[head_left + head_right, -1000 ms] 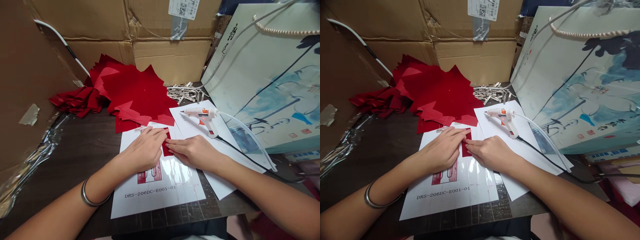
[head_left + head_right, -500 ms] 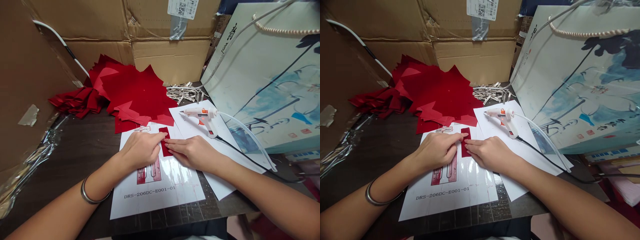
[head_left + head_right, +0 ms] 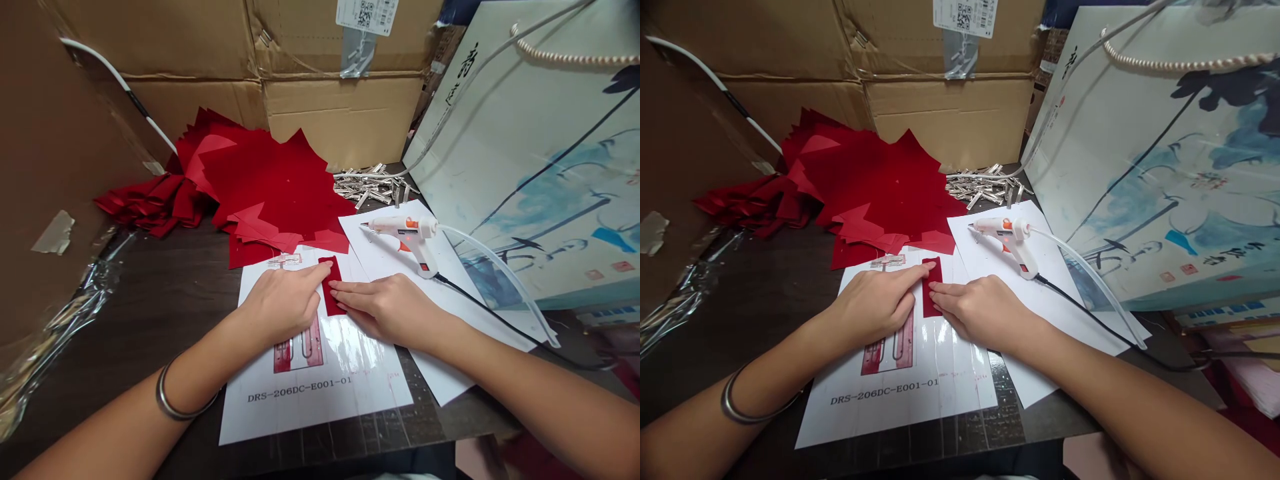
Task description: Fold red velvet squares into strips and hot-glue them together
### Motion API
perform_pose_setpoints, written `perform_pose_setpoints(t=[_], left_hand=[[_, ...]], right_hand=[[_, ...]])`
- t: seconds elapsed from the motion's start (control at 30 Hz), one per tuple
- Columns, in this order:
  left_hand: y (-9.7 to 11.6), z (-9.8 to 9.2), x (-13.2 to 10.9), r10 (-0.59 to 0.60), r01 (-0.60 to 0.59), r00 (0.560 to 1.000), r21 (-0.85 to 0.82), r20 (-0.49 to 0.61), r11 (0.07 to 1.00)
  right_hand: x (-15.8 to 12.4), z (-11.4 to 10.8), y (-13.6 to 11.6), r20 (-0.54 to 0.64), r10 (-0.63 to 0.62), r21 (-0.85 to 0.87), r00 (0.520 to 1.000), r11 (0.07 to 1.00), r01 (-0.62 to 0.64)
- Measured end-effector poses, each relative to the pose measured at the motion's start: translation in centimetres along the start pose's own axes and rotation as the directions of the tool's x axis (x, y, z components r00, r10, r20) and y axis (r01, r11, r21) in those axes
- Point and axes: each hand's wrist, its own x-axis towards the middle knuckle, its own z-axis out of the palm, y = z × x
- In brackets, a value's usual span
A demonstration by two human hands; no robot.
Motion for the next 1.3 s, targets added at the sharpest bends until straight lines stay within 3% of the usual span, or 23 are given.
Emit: perform_pose_setpoints(t=[0.27,0.57,0.63,0.7,0.77,0.83,0.9,1.03,1.1,1.2,1.23,1.3], left_hand=[[-0.1,-0.5,0.0,0.056,-0.056,0.997,-0.001,0.053,0.998],[-0.4,-0.2,0.0,0.066,-0.066,0.998,0.011,0.007,0.998],[-0.5,-0.2,-0.1,0.086,-0.086,0.996,0.0,-0.017,0.996],[-0.6,-0.1,-0.1,0.116,-0.116,0.992,-0.002,-0.041,0.993],[-0.7,0.0,-0.2,0.14,-0.139,0.988,0.011,-0.068,0.99],[-0.8,0.1,-0.2,0.151,-0.149,0.984,0.023,-0.095,0.989],[-0.9,0.2,-0.3,0.157,-0.155,0.981,0.022,-0.111,0.988],[-1.1,0.3,-0.4,0.163,-0.165,0.979,-0.004,-0.127,0.986],[-1.2,0.2,-0.4,0.115,-0.133,0.974,-0.081,-0.194,0.988],[-1.0,-0.1,-0.2,-0.127,-0.003,0.933,-0.359,-0.336,0.933],[-0.8,-0.2,-0.2,-0.226,0.042,0.916,-0.481,-0.331,0.875],[-0.4,-0.4,-0.2,-0.351,0.107,0.911,-0.7,-0.215,0.706]], right_hand=[[-0.6,-0.7,-1.1,0.118,-0.092,-0.138,0.989,0.984,0.108],[-0.6,-1.5,-2.2,0.168,-0.038,-0.01,0.985,0.999,0.04],[-0.5,-1.7,-1.9,0.142,0.001,0.132,0.99,0.991,-0.02],[-0.3,-1.7,-1.4,0.044,0.185,0.267,0.982,0.945,-0.19],[0.3,-1.6,-0.9,-0.013,0.449,0.36,0.893,0.836,-0.415],[1.1,-1.4,-0.3,0.068,0.591,0.395,0.804,0.724,-0.565],[1.9,-1.1,0.2,0.166,0.61,0.412,0.775,0.671,-0.616],[3.1,-0.8,0.6,0.251,0.578,0.513,0.777,0.601,-0.612],[3.3,-0.9,0.5,0.268,0.57,0.551,0.776,0.57,-0.609],[3.1,-1.3,0.1,0.271,0.576,0.626,0.771,0.503,-0.596],[3.0,-1.5,-0.1,0.267,0.583,0.674,0.768,0.457,-0.581],[2.8,-1.9,-0.5,0.242,0.607,0.769,0.757,0.356,-0.531]])
